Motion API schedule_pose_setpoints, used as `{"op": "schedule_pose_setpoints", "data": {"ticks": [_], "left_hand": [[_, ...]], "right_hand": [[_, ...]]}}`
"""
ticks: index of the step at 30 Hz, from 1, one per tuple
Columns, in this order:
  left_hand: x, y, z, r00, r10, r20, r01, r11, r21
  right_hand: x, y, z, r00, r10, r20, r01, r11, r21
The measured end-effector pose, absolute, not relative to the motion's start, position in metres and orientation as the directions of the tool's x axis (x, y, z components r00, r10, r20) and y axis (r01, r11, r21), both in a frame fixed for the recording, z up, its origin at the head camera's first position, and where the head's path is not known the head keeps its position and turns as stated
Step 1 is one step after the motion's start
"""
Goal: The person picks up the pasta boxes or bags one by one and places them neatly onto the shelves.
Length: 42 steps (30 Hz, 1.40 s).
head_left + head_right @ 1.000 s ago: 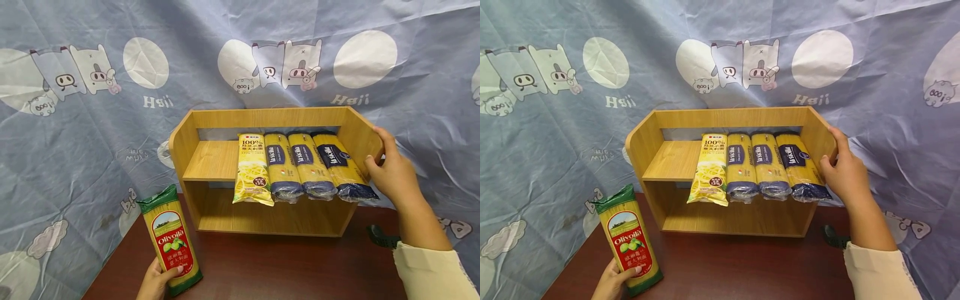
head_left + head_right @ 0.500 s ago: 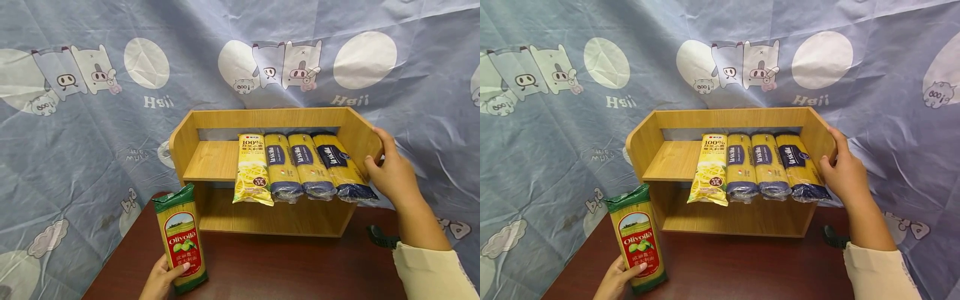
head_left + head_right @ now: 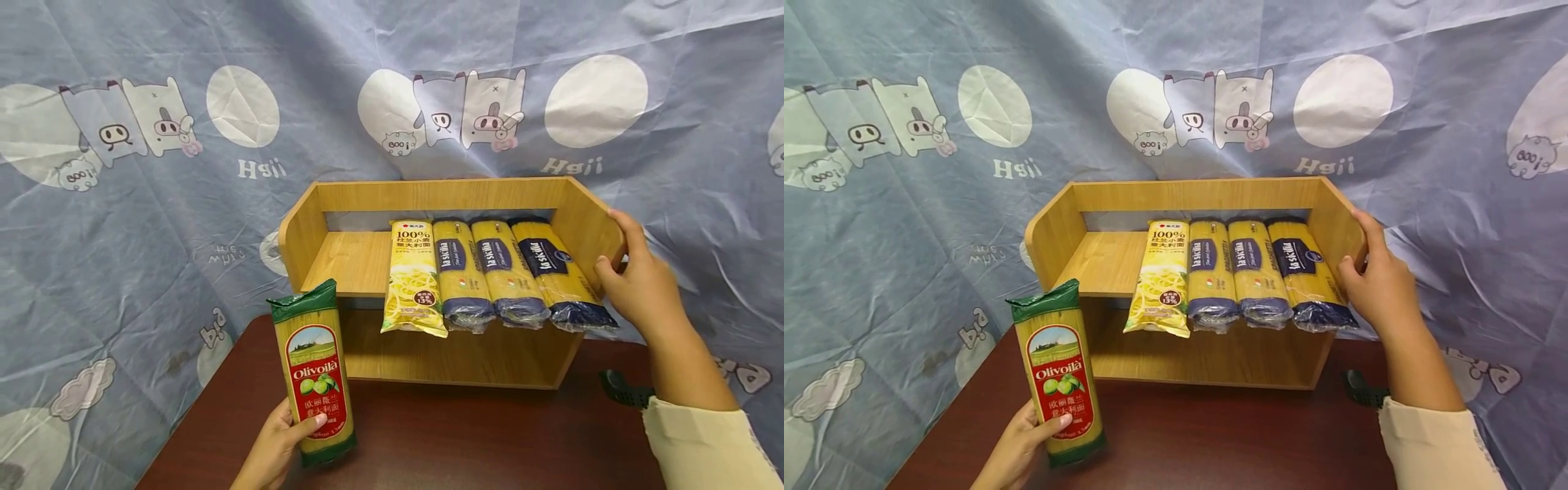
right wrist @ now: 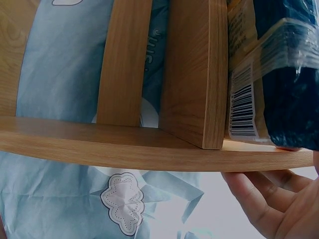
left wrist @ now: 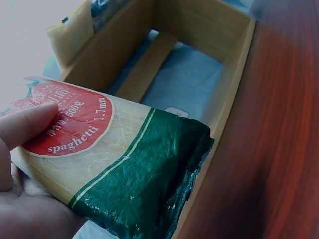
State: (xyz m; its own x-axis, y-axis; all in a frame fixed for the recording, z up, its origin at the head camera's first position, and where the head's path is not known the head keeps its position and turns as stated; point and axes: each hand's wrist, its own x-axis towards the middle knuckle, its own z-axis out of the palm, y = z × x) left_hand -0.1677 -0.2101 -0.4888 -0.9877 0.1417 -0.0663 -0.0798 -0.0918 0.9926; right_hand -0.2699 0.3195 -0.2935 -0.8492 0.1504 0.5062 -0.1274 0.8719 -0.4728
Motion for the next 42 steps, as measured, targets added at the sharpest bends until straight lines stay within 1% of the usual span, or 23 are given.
{"op": "schedule_pose_setpoints", "data": {"ticks": [4,12,15,22,32,42], "left_hand": [[-0.171,-0.205,-0.483,-0.984,0.17,-0.047,-0.062,-0.085,0.994],[-0.175,-0.195,-0.476,-0.965,0.262,-0.006,-0.045,-0.143,0.989],[-0.176,-0.19,-0.475,-0.965,0.263,-0.004,-0.046,-0.156,0.987],[-0.182,-0.183,-0.471,-0.957,0.287,0.051,-0.002,-0.18,0.984],[-0.189,-0.176,-0.46,-0.957,0.288,0.028,-0.029,-0.193,0.981],[-0.187,-0.168,-0.446,-0.954,0.292,0.069,0.002,-0.223,0.975]], "right_hand": [[-0.269,0.321,-0.294,-0.852,0.155,0.5,-0.119,0.873,-0.473],[-0.268,0.319,-0.293,-0.854,0.153,0.497,-0.118,0.874,-0.472],[-0.268,0.318,-0.293,-0.853,0.152,0.498,-0.12,0.873,-0.472],[-0.269,0.319,-0.293,-0.856,0.161,0.492,-0.111,0.872,-0.477],[-0.27,0.318,-0.294,-0.85,0.156,0.503,-0.118,0.874,-0.471],[-0.269,0.318,-0.294,-0.855,0.16,0.493,-0.115,0.869,-0.481]]}}
